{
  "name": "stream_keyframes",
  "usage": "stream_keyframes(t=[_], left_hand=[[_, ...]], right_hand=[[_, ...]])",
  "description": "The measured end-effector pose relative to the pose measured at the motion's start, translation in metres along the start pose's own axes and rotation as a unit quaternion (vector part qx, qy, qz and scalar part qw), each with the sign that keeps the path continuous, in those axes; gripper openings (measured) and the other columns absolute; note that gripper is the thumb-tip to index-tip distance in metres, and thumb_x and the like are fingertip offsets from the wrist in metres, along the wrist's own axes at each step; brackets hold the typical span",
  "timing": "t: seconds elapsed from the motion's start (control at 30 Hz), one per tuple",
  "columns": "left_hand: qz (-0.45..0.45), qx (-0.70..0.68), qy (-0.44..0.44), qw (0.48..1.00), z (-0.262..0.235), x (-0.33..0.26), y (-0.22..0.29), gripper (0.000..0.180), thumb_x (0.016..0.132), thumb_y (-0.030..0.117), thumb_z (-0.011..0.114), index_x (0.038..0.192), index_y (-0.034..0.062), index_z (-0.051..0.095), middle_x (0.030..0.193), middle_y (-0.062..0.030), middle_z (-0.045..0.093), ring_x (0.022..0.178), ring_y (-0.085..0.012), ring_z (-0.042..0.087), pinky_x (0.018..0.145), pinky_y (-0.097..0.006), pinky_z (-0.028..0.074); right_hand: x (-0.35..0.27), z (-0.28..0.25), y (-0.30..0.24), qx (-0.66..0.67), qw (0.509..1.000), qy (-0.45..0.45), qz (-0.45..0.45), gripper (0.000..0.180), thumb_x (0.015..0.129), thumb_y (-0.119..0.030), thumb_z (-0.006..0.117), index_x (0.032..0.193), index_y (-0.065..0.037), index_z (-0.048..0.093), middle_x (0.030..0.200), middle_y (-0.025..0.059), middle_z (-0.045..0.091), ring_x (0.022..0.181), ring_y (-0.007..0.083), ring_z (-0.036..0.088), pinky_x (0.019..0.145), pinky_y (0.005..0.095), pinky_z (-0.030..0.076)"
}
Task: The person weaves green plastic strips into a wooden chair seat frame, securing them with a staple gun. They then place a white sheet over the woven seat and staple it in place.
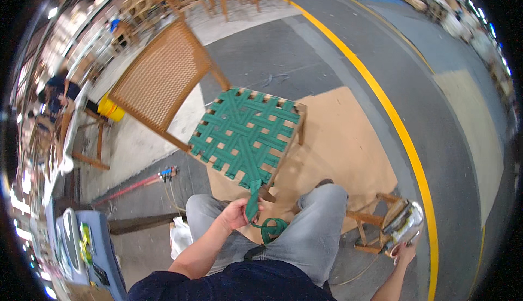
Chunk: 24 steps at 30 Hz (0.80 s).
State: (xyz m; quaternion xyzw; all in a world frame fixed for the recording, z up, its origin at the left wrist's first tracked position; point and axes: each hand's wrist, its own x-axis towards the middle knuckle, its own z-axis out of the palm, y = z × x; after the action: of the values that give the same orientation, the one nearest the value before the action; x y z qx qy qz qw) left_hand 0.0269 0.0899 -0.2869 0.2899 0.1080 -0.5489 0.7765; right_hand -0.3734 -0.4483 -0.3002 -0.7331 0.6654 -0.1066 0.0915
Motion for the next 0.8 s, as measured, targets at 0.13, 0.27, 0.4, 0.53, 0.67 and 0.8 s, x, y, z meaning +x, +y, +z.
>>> stream_keyframes(t=[0.13,0.27,0.4,0.53,0.67,0.8], left_hand=[[-0.037,0.007,0.014,0.999,0.009,-0.007,-0.023,0.038,0.105,0.031,0.049,0.13,0.0051,0.06,0.119,-0.0164,0.071,0.098,-0.0255,0.071,0.075,-0.04,0.059],[-0.037,0.015,-0.045,0.998,0.0,0.004,-0.026,0.032,0.104,0.03,0.053,0.119,0.0053,0.065,0.12,-0.0173,0.07,0.098,-0.0258,0.071,0.078,-0.041,0.059],[0.03,0.033,0.042,0.998,-0.012,-0.019,-0.012,0.03,0.102,0.029,0.053,0.111,0.0034,0.067,0.118,-0.0178,0.071,0.099,-0.0279,0.07,0.084,-0.044,0.058],[0.075,-0.019,0.079,0.994,-0.006,-0.008,0.032,0.031,0.102,0.027,0.05,0.101,0.0012,0.066,0.111,-0.0183,0.072,0.099,-0.0331,0.069,0.091,-0.048,0.056],[0.118,0.001,0.152,0.981,-0.006,-0.01,0.071,0.033,0.107,0.03,0.045,0.108,0.0001,0.059,0.106,-0.0198,0.072,0.089,-0.0308,0.07,0.082,-0.044,0.059],[0.135,0.09,0.186,0.969,0.006,-0.015,0.087,0.031,0.105,0.026,0.046,0.114,-0.0016,0.057,0.096,-0.0182,0.072,0.073,-0.0277,0.069,0.069,-0.041,0.059]], right_hand=[[-0.023,0.019,0.002,0.086,0.987,-0.084,0.111,0.032,0.077,-0.015,0.078,0.101,0.0,0.064,0.085,0.0137,0.07,0.068,0.0273,0.067,0.06,0.0444,0.052],[-0.001,0.004,0.03,0.088,0.981,-0.128,0.115,0.049,0.075,-0.008,0.077,0.123,-0.003,0.063,0.098,0.0147,0.072,0.084,0.0281,0.071,0.074,0.0412,0.055],[0.008,0.014,0.01,0.222,0.933,-0.232,0.162,0.023,0.084,-0.01,0.069,0.105,-0.005,0.062,0.077,0.0097,0.063,0.054,0.0231,0.059,0.041,0.0433,0.043],[-0.021,-0.03,0.012,0.465,0.796,-0.229,0.312,0.03,0.1,-0.035,0.061,0.107,-0.006,0.062,0.079,0.006,0.062,0.056,0.0189,0.058,0.044,0.0348,0.046],[-0.04,-0.036,-0.07,0.463,0.875,-0.143,-0.011,0.045,0.095,-0.022,0.071,0.133,-0.004,0.055,0.096,0.0052,0.065,0.08,0.0141,0.062,0.071,0.0284,0.053],[-0.094,-0.017,-0.233,0.3,0.849,-0.253,-0.353,0.048,0.085,-0.008,0.075,0.13,-0.005,0.058,0.104,0.0082,0.069,0.098,0.0173,0.068,0.084,0.0325,0.054]])
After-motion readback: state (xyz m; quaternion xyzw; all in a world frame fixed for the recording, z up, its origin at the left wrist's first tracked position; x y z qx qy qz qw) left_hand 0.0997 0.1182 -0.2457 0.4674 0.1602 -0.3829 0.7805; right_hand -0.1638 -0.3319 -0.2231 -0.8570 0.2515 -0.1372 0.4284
